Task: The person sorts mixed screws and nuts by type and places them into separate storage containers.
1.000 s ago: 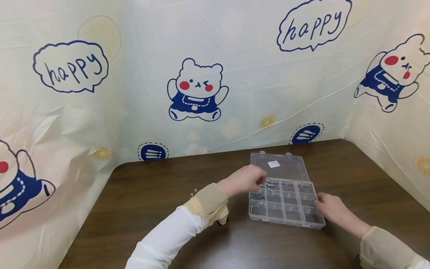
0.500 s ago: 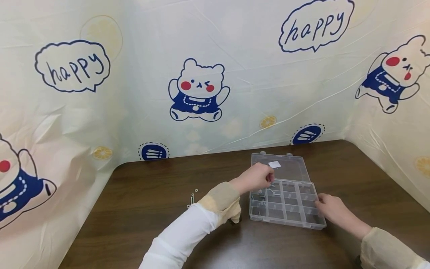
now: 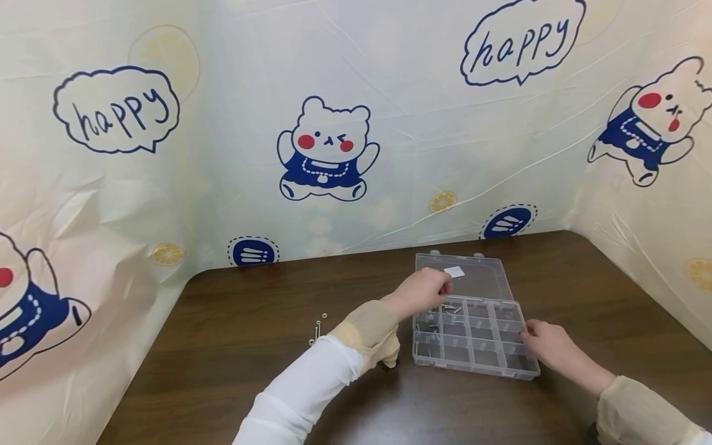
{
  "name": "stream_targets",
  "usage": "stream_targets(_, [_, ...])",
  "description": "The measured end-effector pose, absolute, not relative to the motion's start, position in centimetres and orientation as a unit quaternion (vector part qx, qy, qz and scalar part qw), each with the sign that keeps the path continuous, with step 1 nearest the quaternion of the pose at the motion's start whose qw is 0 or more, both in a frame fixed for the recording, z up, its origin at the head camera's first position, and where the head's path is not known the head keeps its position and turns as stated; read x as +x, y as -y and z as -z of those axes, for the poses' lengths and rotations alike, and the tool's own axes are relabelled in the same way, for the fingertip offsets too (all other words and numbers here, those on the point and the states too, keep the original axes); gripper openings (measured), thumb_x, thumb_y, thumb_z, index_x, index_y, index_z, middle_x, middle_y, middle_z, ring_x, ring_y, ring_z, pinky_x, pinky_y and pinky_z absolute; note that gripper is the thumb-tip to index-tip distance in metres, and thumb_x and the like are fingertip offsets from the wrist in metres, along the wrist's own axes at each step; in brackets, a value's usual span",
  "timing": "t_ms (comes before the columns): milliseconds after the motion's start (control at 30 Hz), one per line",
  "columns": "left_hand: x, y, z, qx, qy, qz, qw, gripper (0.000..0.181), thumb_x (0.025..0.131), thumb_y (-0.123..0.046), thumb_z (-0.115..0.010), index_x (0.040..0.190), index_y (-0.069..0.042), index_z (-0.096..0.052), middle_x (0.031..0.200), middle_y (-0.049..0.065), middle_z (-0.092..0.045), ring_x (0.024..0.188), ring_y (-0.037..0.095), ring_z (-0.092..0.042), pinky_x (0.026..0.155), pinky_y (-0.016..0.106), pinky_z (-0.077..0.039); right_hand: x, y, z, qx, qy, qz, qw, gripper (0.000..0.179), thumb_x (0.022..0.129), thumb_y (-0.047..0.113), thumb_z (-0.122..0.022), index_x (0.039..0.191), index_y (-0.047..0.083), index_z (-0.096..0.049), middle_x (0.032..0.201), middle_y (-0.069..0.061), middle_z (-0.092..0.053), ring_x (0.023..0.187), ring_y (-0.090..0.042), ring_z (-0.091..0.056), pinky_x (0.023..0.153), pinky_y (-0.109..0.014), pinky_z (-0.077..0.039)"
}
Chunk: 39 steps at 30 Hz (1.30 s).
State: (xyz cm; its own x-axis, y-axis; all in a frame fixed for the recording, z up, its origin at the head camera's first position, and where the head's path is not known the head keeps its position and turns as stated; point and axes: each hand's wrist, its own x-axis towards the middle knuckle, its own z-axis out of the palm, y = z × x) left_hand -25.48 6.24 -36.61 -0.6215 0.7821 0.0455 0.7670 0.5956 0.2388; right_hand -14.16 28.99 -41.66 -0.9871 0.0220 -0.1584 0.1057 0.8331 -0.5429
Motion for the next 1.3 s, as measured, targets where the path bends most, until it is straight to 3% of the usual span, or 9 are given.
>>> stream_targets(100, [-25.4,-5.8,36.5,0.433,-0.893,-0.113,0.045,0.008,0.086,-0.010,-0.057,0.089,-0.012,-0.064,0.077,-0.006,-0.059,0.064,0.004,-0.047,0.060,0.016,-0.040,-14.1,-29.0,41.6,0.032,-0.955,0.288,0.069,0.038,0.088,0.009,-0.040,0.107,-0.023,-0.046,0.080,-0.019,-0.062,0.065,-0.020,-0.062,0.064,-0.040,-0.048])
stream_targets(167, [-25.2,-5.5,36.4,0.431,-0.894,-0.107,0.056,0.006,0.086,-0.011,-0.058,0.087,-0.013,-0.063,0.074,-0.008,-0.057,0.064,0.004,-0.047,0.070,0.018,-0.042,-14.0,-29.0,41.6,0.032,-0.955,0.288,0.069,0.038,0.087,0.009,-0.040,0.107,-0.023,-0.046,0.082,-0.020,-0.062,0.065,-0.020,-0.062,0.064,-0.040,-0.048])
stream_targets(233, [-25.0,-5.2,36.3,0.431,-0.895,-0.097,0.066,0.005,0.086,-0.012,-0.058,0.085,-0.014,-0.062,0.072,-0.008,-0.055,0.064,0.005,-0.047,0.071,0.020,-0.043,-14.0,-29.1,41.6,0.033,-0.955,0.287,0.070,0.038,0.088,0.009,-0.040,0.107,-0.023,-0.046,0.084,-0.023,-0.061,0.066,-0.020,-0.062,0.065,-0.041,-0.049])
stream_targets(333, [-24.5,-4.6,36.1,0.430,-0.896,-0.085,0.078,0.004,0.085,-0.013,-0.058,0.082,-0.015,-0.061,0.071,-0.008,-0.054,0.064,0.005,-0.047,0.068,0.020,-0.043,-14.0,-29.1,41.6,0.034,-0.954,0.287,0.072,0.040,0.088,0.009,-0.040,0.108,-0.024,-0.045,0.087,-0.027,-0.060,0.067,-0.021,-0.062,0.066,-0.041,-0.049])
stream_targets(400, [-24.3,-4.2,36.0,0.427,-0.897,-0.081,0.082,0.004,0.083,-0.013,-0.059,0.081,-0.015,-0.061,0.070,-0.008,-0.054,0.064,0.005,-0.047,0.057,0.019,-0.040,-14.0,-29.1,41.6,0.035,-0.955,0.286,0.072,0.040,0.088,0.009,-0.040,0.108,-0.024,-0.044,0.087,-0.027,-0.060,0.067,-0.021,-0.062,0.066,-0.042,-0.049])
stream_targets(500, [-24.0,-3.6,36.0,0.422,-0.900,-0.080,0.081,0.003,0.082,-0.014,-0.060,0.079,-0.015,-0.061,0.069,-0.008,-0.054,0.063,0.006,-0.047,0.054,0.019,-0.038,-14.0,-29.1,41.6,0.035,-0.955,0.287,0.072,0.039,0.087,0.009,-0.040,0.107,-0.024,-0.045,0.083,-0.023,-0.061,0.065,-0.020,-0.062,0.065,-0.041,-0.049])
stream_targets(900, [-23.4,-0.5,35.7,0.415,-0.906,-0.048,0.075,0.006,0.081,-0.017,-0.062,0.076,-0.016,-0.062,0.066,-0.009,-0.054,0.058,0.006,-0.047,0.051,0.020,-0.039,-14.0,-29.0,41.6,0.026,-0.960,0.273,0.059,0.036,0.086,0.010,-0.040,0.103,-0.021,-0.050,0.078,-0.017,-0.062,0.062,-0.017,-0.060,0.062,-0.038,-0.047])
stream_targets(1300, [-22.8,3.3,35.1,0.443,-0.893,-0.037,0.073,0.009,0.078,-0.011,-0.061,0.073,-0.019,-0.061,0.067,-0.012,-0.054,0.062,0.005,-0.050,0.057,0.021,-0.042,-14.1,-29.0,41.5,0.033,-0.956,0.280,0.078,0.039,0.088,0.010,-0.039,0.108,-0.023,-0.046,0.094,-0.032,-0.059,0.068,-0.022,-0.063,0.065,-0.040,-0.049])
